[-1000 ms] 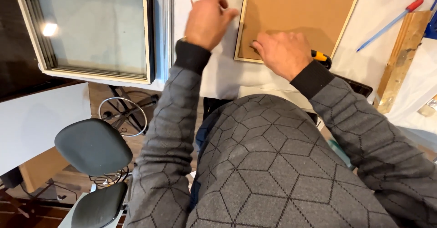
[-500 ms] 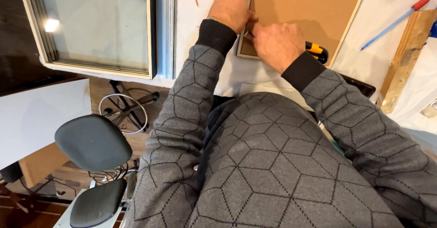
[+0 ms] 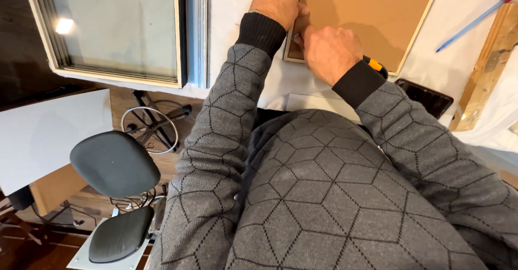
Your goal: The recorder is assembling a picture frame, which involves trimming spacers, cleaning the photograph with a brush, and securing the backing board.
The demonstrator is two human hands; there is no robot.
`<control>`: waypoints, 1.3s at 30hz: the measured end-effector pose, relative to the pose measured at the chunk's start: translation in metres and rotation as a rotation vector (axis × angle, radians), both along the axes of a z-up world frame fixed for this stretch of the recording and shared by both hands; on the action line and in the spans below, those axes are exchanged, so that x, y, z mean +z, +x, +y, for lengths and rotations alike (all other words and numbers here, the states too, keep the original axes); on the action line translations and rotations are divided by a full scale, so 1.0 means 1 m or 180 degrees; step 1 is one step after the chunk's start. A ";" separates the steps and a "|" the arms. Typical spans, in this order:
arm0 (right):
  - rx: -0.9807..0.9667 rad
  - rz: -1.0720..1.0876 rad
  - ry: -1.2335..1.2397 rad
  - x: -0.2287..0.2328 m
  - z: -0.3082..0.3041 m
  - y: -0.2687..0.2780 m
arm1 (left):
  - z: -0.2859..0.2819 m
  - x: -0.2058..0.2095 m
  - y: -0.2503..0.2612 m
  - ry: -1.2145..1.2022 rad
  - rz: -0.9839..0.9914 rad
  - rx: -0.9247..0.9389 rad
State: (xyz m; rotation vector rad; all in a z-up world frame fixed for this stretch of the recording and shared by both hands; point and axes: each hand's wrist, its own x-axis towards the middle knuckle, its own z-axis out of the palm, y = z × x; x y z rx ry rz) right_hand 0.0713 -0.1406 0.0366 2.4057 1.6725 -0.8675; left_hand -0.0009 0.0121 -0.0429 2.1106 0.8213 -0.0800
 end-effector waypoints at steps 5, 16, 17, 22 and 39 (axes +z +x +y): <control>-0.0160 0.0011 -0.0052 0.005 -0.001 -0.007 | -0.003 -0.015 -0.001 0.0137 -0.0037 -0.0106; -0.0417 0.0123 0.0112 0.000 -0.012 -0.024 | -0.002 -0.015 0.002 0.0157 0.0209 -0.0205; -0.0428 0.0154 0.0117 -0.001 -0.012 -0.023 | -0.002 -0.015 0.002 0.0197 0.0169 -0.0190; -0.0513 0.0131 0.0277 0.000 -0.024 -0.031 | -0.001 -0.007 0.000 0.0308 0.0005 -0.0228; -0.0643 0.0298 0.0785 0.041 -0.119 -0.005 | -0.045 0.060 -0.081 -0.0061 -0.0672 -0.0387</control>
